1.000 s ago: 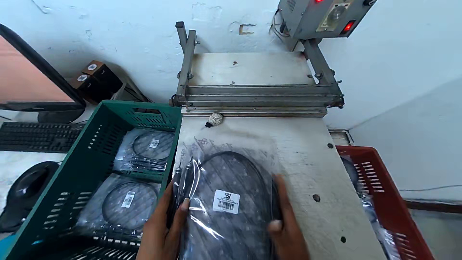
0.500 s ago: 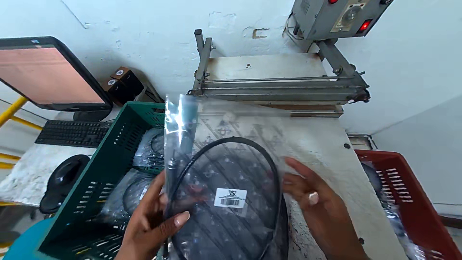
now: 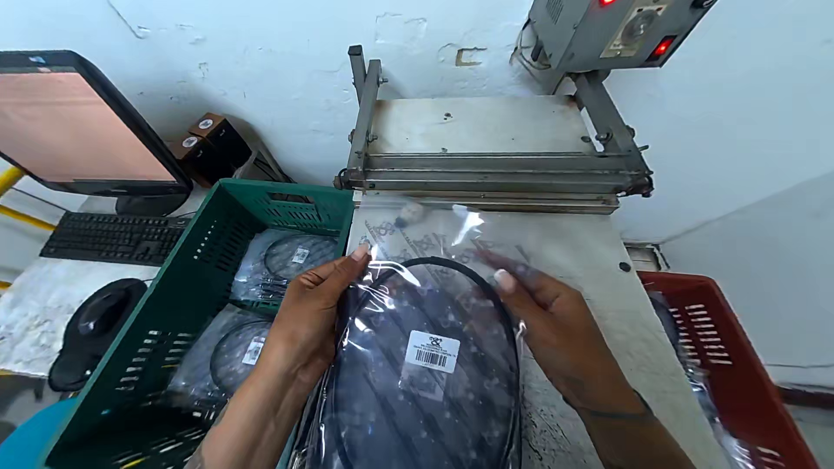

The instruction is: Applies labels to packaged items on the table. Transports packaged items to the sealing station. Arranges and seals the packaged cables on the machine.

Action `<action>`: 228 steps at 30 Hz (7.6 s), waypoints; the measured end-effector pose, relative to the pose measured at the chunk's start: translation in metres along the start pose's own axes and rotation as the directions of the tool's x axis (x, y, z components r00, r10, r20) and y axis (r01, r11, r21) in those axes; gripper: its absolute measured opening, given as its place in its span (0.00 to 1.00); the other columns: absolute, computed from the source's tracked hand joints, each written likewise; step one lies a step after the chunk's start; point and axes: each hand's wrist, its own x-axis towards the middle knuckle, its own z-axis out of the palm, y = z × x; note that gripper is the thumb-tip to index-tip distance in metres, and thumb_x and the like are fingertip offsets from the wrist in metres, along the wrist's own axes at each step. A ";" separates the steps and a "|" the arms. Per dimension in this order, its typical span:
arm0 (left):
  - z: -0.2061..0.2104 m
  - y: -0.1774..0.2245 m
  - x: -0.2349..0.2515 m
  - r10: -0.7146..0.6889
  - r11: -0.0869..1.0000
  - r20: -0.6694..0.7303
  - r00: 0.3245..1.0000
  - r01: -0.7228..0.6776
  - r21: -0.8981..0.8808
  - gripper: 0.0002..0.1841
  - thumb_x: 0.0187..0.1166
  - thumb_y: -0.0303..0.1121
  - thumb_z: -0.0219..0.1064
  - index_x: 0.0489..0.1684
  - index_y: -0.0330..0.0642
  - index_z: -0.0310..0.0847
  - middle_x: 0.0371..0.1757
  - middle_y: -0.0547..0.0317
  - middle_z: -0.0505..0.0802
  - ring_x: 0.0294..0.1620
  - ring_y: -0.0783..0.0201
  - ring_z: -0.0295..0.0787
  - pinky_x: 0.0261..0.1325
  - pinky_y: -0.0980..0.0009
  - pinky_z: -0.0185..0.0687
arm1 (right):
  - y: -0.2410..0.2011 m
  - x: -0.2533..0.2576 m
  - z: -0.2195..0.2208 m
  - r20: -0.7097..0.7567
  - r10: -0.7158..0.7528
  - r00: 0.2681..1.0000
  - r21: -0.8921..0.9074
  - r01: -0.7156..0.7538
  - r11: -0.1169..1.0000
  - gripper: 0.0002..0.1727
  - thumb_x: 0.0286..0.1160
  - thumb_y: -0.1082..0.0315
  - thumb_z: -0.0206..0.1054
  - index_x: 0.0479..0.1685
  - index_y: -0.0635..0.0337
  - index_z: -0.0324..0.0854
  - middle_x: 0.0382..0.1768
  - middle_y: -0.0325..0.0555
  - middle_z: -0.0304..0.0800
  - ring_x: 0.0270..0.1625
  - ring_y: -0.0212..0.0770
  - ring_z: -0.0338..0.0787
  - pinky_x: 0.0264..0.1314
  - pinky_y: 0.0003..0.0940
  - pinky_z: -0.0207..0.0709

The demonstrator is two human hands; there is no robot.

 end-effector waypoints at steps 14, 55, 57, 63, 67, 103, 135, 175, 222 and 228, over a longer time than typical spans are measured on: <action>0.094 -0.009 0.089 -0.030 0.856 0.319 0.947 -0.141 0.497 0.14 0.86 0.40 0.66 0.44 0.36 0.91 0.38 0.57 0.93 0.37 0.68 0.88 0.47 0.67 0.87 | 0.028 0.003 -0.094 -0.401 -0.116 0.909 -0.320 -0.021 0.947 0.13 0.86 0.61 0.62 0.34 0.54 0.87 0.21 0.24 0.86 0.21 0.18 0.82 0.26 0.17 0.79; 0.064 -0.037 0.099 0.080 0.830 0.037 0.996 -0.087 0.550 0.17 0.86 0.46 0.65 0.35 0.44 0.90 0.29 0.56 0.89 0.29 0.63 0.81 0.35 0.60 0.74 | 0.056 0.059 -0.062 -0.411 0.063 0.909 -0.216 -0.165 0.962 0.16 0.87 0.64 0.63 0.32 0.59 0.90 0.23 0.34 0.87 0.24 0.24 0.80 0.28 0.21 0.74; 0.064 -0.039 0.103 0.078 0.832 0.034 0.996 -0.084 0.548 0.16 0.85 0.46 0.66 0.35 0.44 0.91 0.29 0.56 0.91 0.29 0.63 0.83 0.36 0.60 0.76 | 0.056 0.060 -0.062 -0.416 0.064 0.907 -0.231 -0.173 0.957 0.16 0.86 0.64 0.63 0.31 0.59 0.89 0.23 0.33 0.86 0.24 0.23 0.80 0.28 0.20 0.73; 0.064 -0.037 0.096 0.098 0.800 0.006 0.995 -0.082 0.595 0.17 0.84 0.46 0.68 0.32 0.43 0.91 0.27 0.56 0.89 0.28 0.62 0.81 0.34 0.58 0.75 | 0.052 0.060 -0.060 -0.417 0.074 0.906 -0.219 -0.179 0.959 0.16 0.87 0.64 0.63 0.30 0.59 0.88 0.21 0.32 0.85 0.23 0.21 0.80 0.28 0.18 0.73; 0.066 -0.041 0.104 0.143 0.798 0.036 0.989 -0.137 0.586 0.16 0.84 0.44 0.69 0.32 0.42 0.92 0.27 0.58 0.90 0.29 0.64 0.83 0.37 0.59 0.77 | 0.051 0.061 -0.064 -0.411 0.051 0.910 -0.247 -0.165 0.955 0.14 0.86 0.65 0.64 0.33 0.60 0.89 0.23 0.32 0.87 0.25 0.21 0.81 0.31 0.19 0.74; 0.094 -0.043 0.138 0.063 0.927 -0.197 0.978 0.016 0.375 0.13 0.82 0.41 0.71 0.30 0.41 0.89 0.29 0.58 0.89 0.29 0.67 0.82 0.37 0.64 0.78 | 0.051 0.098 -0.062 -0.426 0.096 0.900 -0.249 -0.218 0.944 0.16 0.87 0.61 0.64 0.32 0.59 0.89 0.22 0.33 0.85 0.23 0.22 0.78 0.29 0.20 0.71; -0.063 -0.041 -0.020 0.369 0.793 0.347 0.862 -0.487 0.366 0.36 0.77 0.25 0.71 0.82 0.25 0.53 0.70 0.62 0.84 0.70 0.71 0.83 0.77 0.66 0.80 | 0.032 -0.047 -0.040 -0.098 -0.263 0.960 -0.404 0.204 0.892 0.37 0.81 0.50 0.69 0.80 0.69 0.72 0.73 0.51 0.86 0.73 0.38 0.87 0.78 0.39 0.81; 0.067 -0.041 0.098 0.329 0.679 0.160 0.931 -0.350 0.645 0.19 0.84 0.51 0.66 0.38 0.44 0.91 0.32 0.61 0.92 0.33 0.66 0.86 0.40 0.60 0.82 | 0.017 0.095 -0.088 -0.387 0.261 0.884 -0.368 -0.408 0.836 0.17 0.83 0.56 0.69 0.40 0.62 0.91 0.29 0.44 0.91 0.29 0.35 0.86 0.38 0.37 0.83; 0.076 -0.052 0.155 -0.015 0.983 -0.028 1.000 0.019 0.182 0.14 0.81 0.41 0.71 0.33 0.38 0.91 0.28 0.59 0.93 0.25 0.69 0.87 0.31 0.72 0.86 | 0.042 0.121 -0.064 -0.494 0.129 0.860 -0.369 -0.342 0.864 0.18 0.81 0.54 0.71 0.30 0.58 0.90 0.23 0.36 0.89 0.25 0.28 0.81 0.32 0.31 0.75; 0.073 -0.042 0.136 0.208 0.844 0.115 0.971 -0.238 0.481 0.17 0.85 0.45 0.67 0.32 0.40 0.88 0.30 0.61 0.91 0.30 0.70 0.84 0.40 0.67 0.82 | 0.028 0.114 -0.070 -0.455 0.200 0.868 -0.407 -0.402 0.820 0.21 0.83 0.51 0.68 0.39 0.63 0.92 0.33 0.50 0.92 0.34 0.45 0.88 0.43 0.51 0.81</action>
